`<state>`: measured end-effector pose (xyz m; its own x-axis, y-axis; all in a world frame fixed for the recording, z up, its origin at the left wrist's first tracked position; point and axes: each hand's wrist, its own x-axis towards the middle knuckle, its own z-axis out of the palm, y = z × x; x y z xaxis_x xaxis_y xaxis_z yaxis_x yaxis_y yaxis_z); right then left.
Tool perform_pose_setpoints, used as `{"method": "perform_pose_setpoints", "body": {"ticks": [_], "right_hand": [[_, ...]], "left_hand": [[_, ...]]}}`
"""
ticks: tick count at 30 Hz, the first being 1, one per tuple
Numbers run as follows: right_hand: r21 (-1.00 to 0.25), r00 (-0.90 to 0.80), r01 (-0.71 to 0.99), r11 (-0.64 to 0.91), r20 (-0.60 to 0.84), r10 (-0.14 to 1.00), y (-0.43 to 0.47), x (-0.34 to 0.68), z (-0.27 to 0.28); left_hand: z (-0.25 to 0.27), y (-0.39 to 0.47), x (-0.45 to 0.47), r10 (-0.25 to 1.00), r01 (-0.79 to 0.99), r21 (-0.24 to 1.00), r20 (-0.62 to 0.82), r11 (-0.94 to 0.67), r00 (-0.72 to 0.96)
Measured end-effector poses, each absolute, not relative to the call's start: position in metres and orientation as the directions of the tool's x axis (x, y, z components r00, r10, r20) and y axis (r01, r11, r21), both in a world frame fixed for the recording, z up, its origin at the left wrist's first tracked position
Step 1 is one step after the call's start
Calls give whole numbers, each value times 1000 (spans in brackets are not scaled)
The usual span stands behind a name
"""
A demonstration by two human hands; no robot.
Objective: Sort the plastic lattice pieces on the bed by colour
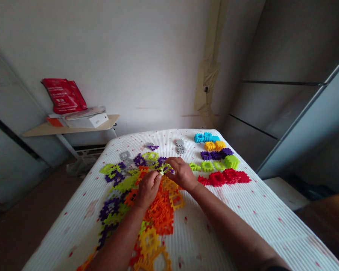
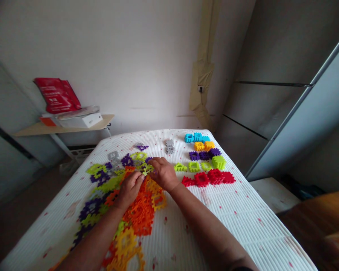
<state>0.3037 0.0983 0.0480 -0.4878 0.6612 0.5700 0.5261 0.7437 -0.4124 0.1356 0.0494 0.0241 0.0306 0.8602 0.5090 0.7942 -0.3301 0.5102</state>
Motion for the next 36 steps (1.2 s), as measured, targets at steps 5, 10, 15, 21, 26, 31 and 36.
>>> {"method": "perform_pose_setpoints", "body": {"ticks": [5, 10, 15, 21, 26, 31, 36], "right_hand": [[-245, -610, 638, 730, 417, 673, 91, 302, 57], [-220, -650, 644, 732, 347, 676, 94, 311, 65], [-208, -580, 742, 638, 278, 766, 117, 358, 79], [-74, -487, 864, 498, 121, 865, 138, 406, 83], [3, -468, 883, 469, 71, 881, 138, 407, 75], [58, -461, 887, 458, 36, 887, 137, 402, 71], [99, -462, 883, 459, 13, 887, 136, 400, 71]], "left_hand": [[22, 50, 134, 878, 780, 522, 474, -345, 70], [20, 49, 134, 892, 761, 543, 441, -355, 102], [20, 48, 134, 895, 752, 547, 427, -367, 126], [20, 49, 134, 900, 762, 534, 412, -367, 145], [19, 49, 134, 903, 766, 533, 407, -358, 139], [22, 48, 135, 900, 749, 552, 415, -367, 134], [23, 48, 136, 898, 749, 551, 419, -368, 132]]}}
